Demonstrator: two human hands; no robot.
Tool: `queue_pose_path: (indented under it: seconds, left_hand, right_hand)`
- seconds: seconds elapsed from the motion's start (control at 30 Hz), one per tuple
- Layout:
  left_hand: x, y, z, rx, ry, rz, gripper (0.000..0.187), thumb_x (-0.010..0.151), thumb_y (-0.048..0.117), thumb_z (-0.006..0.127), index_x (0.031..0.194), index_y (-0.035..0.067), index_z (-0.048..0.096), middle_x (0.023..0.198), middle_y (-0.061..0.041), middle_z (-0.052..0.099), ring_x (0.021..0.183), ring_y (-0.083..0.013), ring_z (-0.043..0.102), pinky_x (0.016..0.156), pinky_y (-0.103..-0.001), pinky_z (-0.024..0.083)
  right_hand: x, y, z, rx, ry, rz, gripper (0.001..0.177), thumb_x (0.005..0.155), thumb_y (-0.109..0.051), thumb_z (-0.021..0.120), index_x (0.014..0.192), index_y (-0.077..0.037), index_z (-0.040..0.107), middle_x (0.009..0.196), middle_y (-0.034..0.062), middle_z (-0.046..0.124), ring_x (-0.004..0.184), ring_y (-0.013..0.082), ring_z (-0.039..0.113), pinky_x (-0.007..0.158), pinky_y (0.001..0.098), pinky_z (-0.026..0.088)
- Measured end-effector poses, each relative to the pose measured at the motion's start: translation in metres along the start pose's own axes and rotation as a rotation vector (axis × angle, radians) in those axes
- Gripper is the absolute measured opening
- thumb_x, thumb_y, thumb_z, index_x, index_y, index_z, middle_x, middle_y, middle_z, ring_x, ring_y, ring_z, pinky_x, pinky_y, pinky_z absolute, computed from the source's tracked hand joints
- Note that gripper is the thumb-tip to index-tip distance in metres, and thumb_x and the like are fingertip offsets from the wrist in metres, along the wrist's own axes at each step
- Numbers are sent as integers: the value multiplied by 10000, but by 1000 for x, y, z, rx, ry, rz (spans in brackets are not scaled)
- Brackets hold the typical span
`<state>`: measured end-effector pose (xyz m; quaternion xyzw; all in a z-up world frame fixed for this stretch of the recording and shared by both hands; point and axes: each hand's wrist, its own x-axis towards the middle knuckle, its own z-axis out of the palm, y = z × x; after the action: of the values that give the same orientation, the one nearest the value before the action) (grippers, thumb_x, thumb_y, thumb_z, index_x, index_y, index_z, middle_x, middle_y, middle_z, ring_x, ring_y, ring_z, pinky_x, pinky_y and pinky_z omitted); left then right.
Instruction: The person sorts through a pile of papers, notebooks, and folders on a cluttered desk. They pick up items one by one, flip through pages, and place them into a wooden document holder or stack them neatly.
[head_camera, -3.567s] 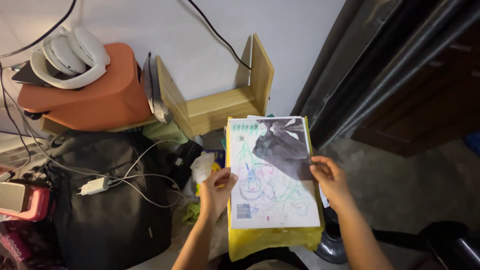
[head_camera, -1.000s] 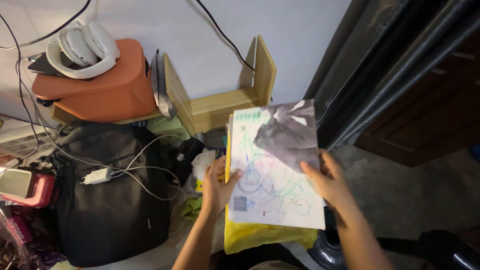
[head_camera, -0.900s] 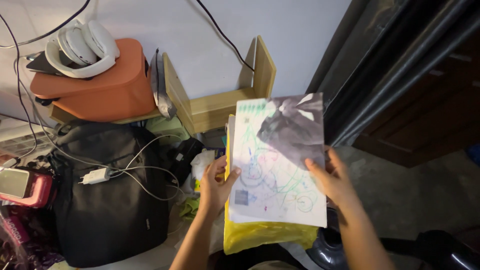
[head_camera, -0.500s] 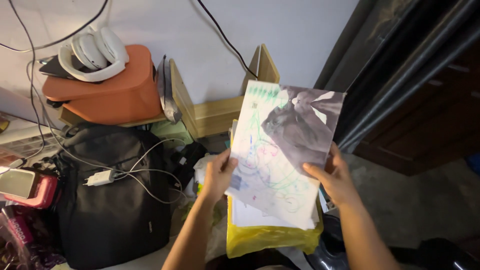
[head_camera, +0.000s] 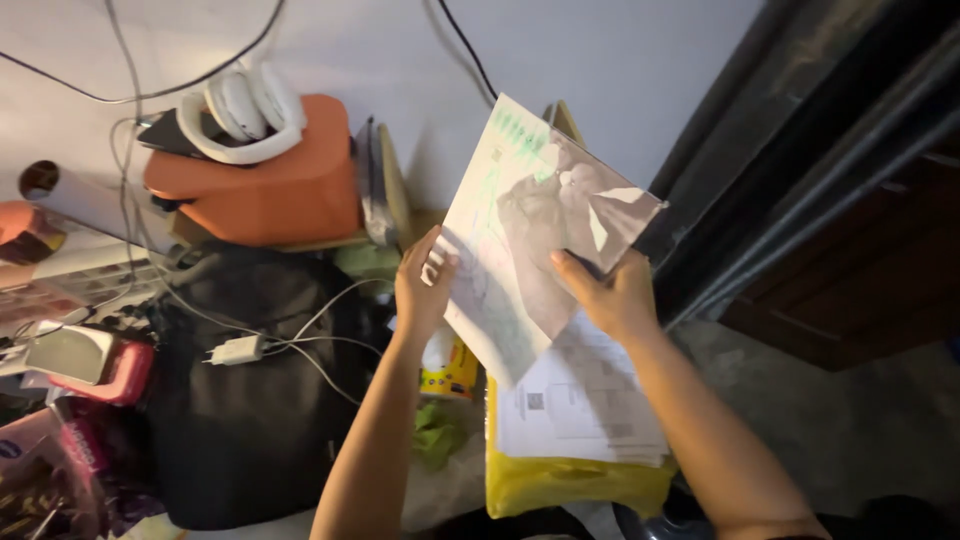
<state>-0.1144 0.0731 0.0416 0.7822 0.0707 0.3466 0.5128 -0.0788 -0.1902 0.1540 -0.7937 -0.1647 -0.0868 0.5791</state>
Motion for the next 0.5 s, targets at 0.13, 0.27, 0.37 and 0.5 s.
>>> queue_pose_path:
  seconds: [0.13,0.27,0.37,0.5]
  left_hand:
    - [-4,-29,-8,65,4,21,473,832,135,766,1301,105,715,1240,-188,678,1221,-390,628,1058,-461,486]
    - [-19,-81,10,-16,-103,-110,497,843,44,681,1327,154,697,873,-105,760,865,-270,727,831,-387,564]
    - [-27,-119,23,-158,-100,-261,478,826,72,734,1301,130,716,1071,-194,701,906,-289,734,758,-333,622]
    - [-27,-91,14,-244,-101,-319,524,832,59,796,1344,75,682,1141,-172,638,896,-280,734,773,-311,640]
  right_hand:
    - [17,1,52,86,44,-136,372,846,-238,876,1105,0,752,994,190,762,1005,256,733,836,429,581]
    - [36,13,105,17,159,-234,358,870,-231,855,1025,69,734,915,275,733,961,384,726,711,513,560]
    - [57,20,155,-42,216,-229,375,886,-244,822,972,106,719,861,300,725,922,436,722,691,508,569]
    - [72,60,214,-165,256,-261,440,869,-309,833,882,112,708,760,312,694,868,492,710,666,531,575]
